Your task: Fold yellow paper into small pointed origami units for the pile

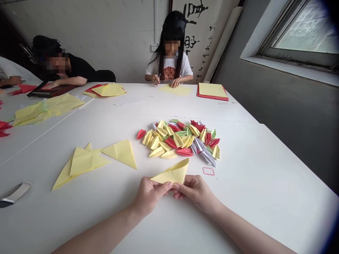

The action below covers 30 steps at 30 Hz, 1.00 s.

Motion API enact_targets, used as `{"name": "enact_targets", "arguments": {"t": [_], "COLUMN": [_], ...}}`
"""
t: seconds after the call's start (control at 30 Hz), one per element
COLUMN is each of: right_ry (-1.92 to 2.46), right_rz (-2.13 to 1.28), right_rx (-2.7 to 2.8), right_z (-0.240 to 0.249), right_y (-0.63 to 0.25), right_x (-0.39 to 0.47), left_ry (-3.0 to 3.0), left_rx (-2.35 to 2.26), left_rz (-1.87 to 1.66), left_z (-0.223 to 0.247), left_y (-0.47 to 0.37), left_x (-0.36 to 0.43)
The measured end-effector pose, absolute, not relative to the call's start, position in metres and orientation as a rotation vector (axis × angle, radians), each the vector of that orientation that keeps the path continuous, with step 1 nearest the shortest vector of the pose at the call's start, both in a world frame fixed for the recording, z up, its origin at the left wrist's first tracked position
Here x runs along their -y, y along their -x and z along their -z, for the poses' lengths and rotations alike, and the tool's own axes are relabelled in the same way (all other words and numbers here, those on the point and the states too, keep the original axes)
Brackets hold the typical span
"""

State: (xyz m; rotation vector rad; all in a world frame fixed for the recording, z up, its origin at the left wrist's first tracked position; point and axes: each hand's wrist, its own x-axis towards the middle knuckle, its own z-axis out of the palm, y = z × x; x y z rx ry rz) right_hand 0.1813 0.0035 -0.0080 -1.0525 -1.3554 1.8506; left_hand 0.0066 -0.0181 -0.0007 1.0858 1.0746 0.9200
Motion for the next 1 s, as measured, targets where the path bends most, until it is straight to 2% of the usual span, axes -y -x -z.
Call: {"name": "enact_targets", "arguments": {"t": [0.13,0.37,0.67,1.0], "right_ry": [1.085,1.095,1.016,0.977], "right_rz": [-1.860,-1.866,-1.877,-1.831], "right_rx": [1.313,1.338,1.396,1.373], "right_z": [0.008,0.006,0.009,0.005], "right_y": [-0.181,-0.182,-0.187,-0.189], "right_x": [-0.005,-0.001,-0.006,-0.010], "left_ry": [-1.076,-1.085,-1.196,-1.140], "left_rx": [-1.118,-0.889,-0.916,-1.075], "left_rz": [-0.960,-1.038,-1.007,-0.723], "left_z": [0.000,-0.003,-0.003,-0.005], "left_y": [-0.006,-0.013,-0.005,0.006], "left_x": [0.018,0.017,0.011,0.010]}}
